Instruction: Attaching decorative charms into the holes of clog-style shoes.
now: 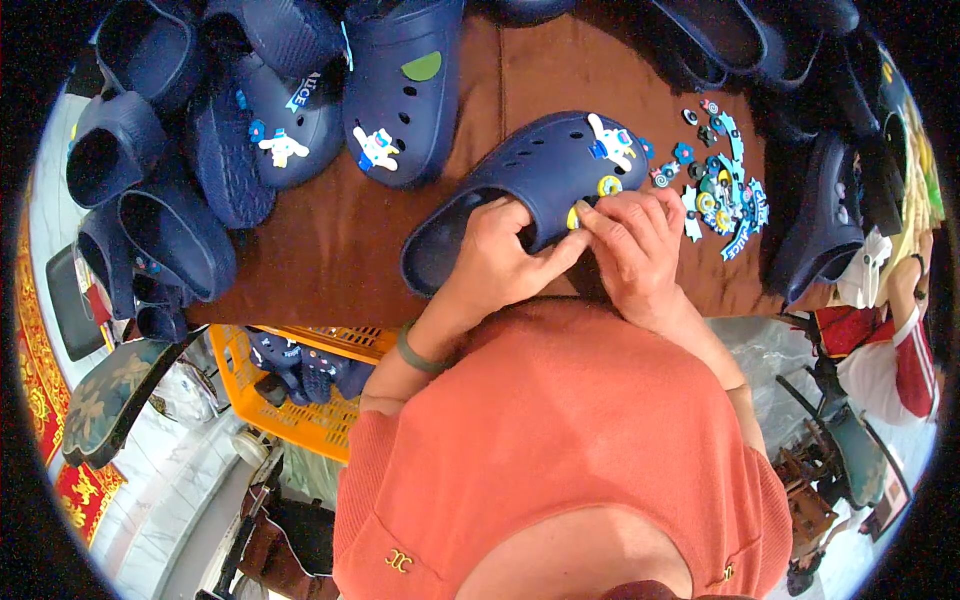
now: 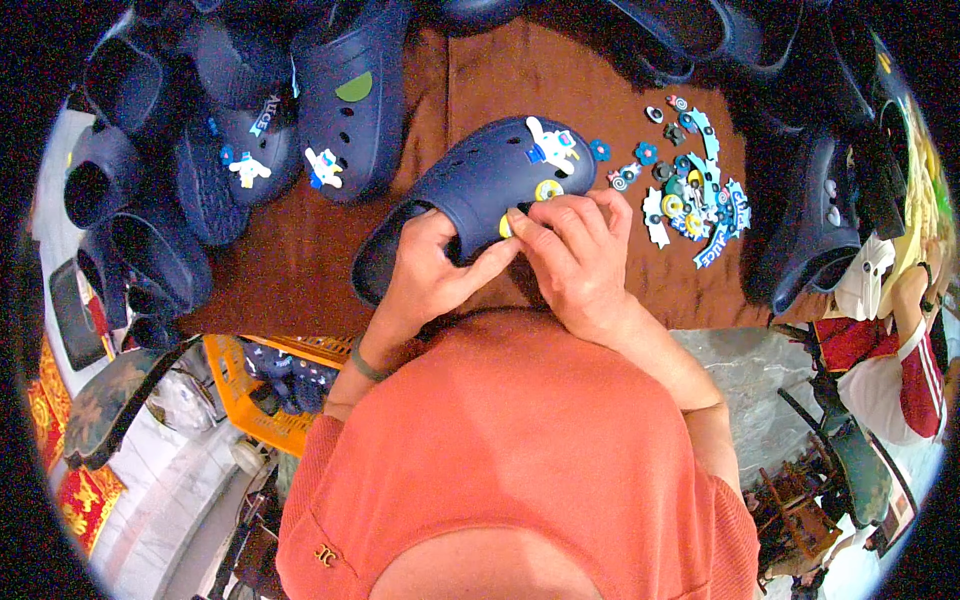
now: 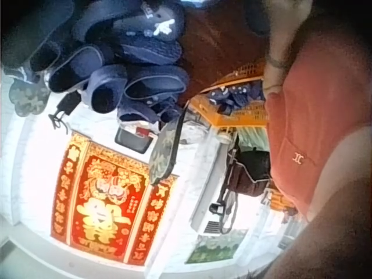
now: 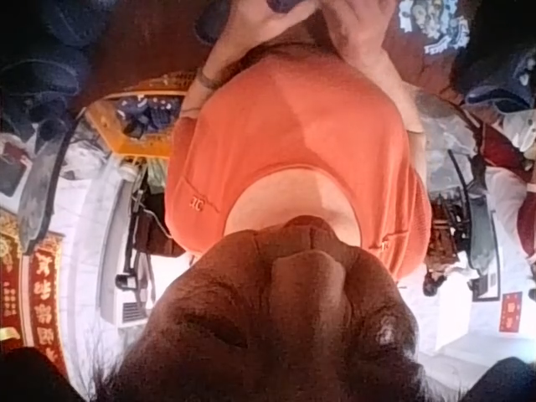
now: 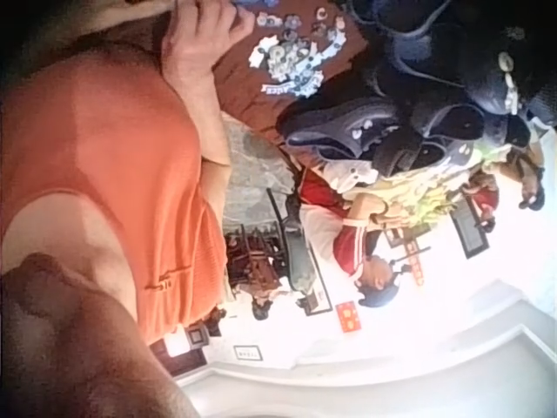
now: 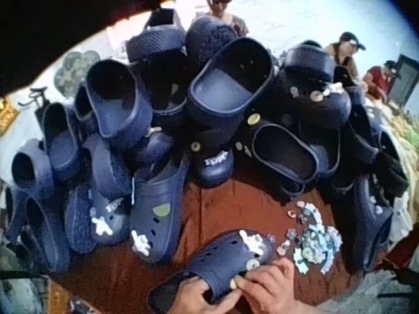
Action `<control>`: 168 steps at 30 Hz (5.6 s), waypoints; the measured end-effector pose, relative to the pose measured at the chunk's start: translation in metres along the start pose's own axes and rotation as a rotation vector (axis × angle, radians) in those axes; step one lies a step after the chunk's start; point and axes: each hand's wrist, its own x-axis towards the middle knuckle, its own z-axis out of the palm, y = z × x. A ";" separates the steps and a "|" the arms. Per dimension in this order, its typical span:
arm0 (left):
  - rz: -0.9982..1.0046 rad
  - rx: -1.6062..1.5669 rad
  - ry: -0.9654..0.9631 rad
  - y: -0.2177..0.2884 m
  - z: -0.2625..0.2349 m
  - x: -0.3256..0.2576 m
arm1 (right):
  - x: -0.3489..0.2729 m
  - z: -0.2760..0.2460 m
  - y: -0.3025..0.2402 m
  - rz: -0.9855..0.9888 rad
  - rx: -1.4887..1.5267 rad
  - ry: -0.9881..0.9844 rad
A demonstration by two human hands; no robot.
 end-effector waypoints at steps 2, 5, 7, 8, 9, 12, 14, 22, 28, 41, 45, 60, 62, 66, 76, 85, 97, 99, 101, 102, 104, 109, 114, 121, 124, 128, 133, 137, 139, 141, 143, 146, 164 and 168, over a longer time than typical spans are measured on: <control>-0.112 0.067 -0.011 -0.004 0.003 -0.002 | 0.002 -0.005 0.003 0.021 0.097 -0.044; -0.108 0.190 -0.023 -0.003 0.001 0.000 | 0.000 -0.008 0.011 0.028 0.199 -0.032; -0.060 0.173 0.025 0.001 0.007 0.001 | -0.004 -0.010 0.015 0.030 0.316 -0.027; -0.023 0.162 0.082 0.004 0.010 0.002 | -0.008 -0.013 0.018 0.035 0.302 -0.023; -0.032 0.230 0.036 0.007 0.009 0.001 | -0.014 -0.016 0.020 0.046 0.311 -0.030; 0.125 0.471 -0.037 0.011 0.007 0.002 | -0.021 -0.030 0.029 0.085 0.286 -0.024; 0.069 0.429 -0.012 0.014 0.009 0.003 | -0.027 -0.042 0.040 0.194 0.133 -0.026; -0.176 0.212 -0.130 0.023 0.013 -0.008 | -0.035 -0.055 0.112 0.404 -0.236 0.016; -0.197 0.100 -0.182 0.025 0.012 -0.004 | -0.013 -0.033 0.114 0.359 -0.330 -0.173; -0.670 -0.537 -0.223 0.020 -0.005 -0.002 | 0.019 -0.047 0.074 0.383 0.354 -0.174; -0.601 -0.597 -0.239 0.022 -0.001 -0.011 | 0.042 -0.035 0.051 0.368 0.505 -0.229; -0.436 -0.406 -0.283 0.026 -0.002 -0.017 | 0.047 -0.032 0.044 -0.108 0.309 -0.344; -0.383 -0.323 -0.316 0.024 -0.003 -0.016 | 0.050 -0.041 0.036 -0.129 0.153 -0.404; -0.403 -0.340 -0.236 0.026 0.000 -0.017 | 0.044 -0.041 0.022 -0.151 0.006 -0.397; -0.513 -0.279 -0.292 0.023 -0.003 -0.006 | 0.020 -0.015 0.029 0.056 0.171 -0.367; -0.757 -0.549 -0.373 0.020 -0.004 0.002 | 0.054 -0.036 0.056 -0.199 0.155 -0.713; -0.737 -0.595 -0.243 0.029 0.003 0.003 | 0.025 -0.029 0.036 0.010 0.154 -0.504; -0.778 -0.475 -0.319 0.023 -0.002 0.003 | 0.021 -0.028 0.034 0.049 0.167 -0.456; -0.773 -0.459 -0.332 0.025 -0.002 0.004 | 0.020 -0.032 0.033 0.125 0.210 -0.371; -0.779 -0.449 -0.325 0.027 -0.002 0.004 | 0.018 -0.035 0.037 0.127 0.204 -0.366; -0.762 -0.387 -0.358 0.018 -0.006 -0.001 | 0.009 -0.045 0.056 0.252 0.182 -0.300; -0.732 -0.369 -0.342 0.023 -0.004 0.001 | -0.016 -0.061 0.129 0.438 -0.260 -0.117; -0.739 -0.376 -0.350 0.025 -0.006 0.003 | -0.010 -0.050 0.155 0.454 -0.317 -0.157; -0.817 -0.313 -0.347 0.018 -0.004 -0.004 | -0.010 -0.031 0.162 0.360 -0.399 -0.158; -0.740 -0.368 -0.332 0.028 -0.006 0.005 | -0.009 -0.034 0.158 0.426 -0.274 -0.202; -0.726 -0.377 -0.400 0.024 -0.007 0.003 | 0.000 -0.039 0.127 0.544 0.055 -0.079; -0.629 -0.414 -0.343 0.019 -0.005 -0.001 | 0.025 -0.039 0.063 0.512 0.512 -0.206; -0.584 -0.345 -0.370 0.011 -0.005 -0.008 | 0.043 -0.024 0.036 0.337 0.630 -0.261; -0.558 -0.359 -0.346 0.011 -0.003 -0.007 | 0.048 -0.017 0.034 0.304 0.628 -0.270; -0.582 -0.359 -0.364 0.011 -0.003 -0.007 | 0.047 -0.007 0.035 0.215 0.611 -0.262; -0.574 -0.371 -0.364 0.011 -0.003 -0.006 | 0.045 -0.003 0.037 0.192 0.613 -0.292; -0.554 -0.383 -0.357 0.012 -0.002 -0.007 | 0.043 -0.004 0.036 0.178 0.610 -0.356; -0.543 -0.310 -0.416 0.001 -0.002 -0.009 | 0.047 -0.032 0.014 -0.165 0.200 -0.555; -0.571 -0.366 -0.373 0.015 -0.003 -0.004 | 0.049 -0.032 0.010 -0.194 0.176 -0.591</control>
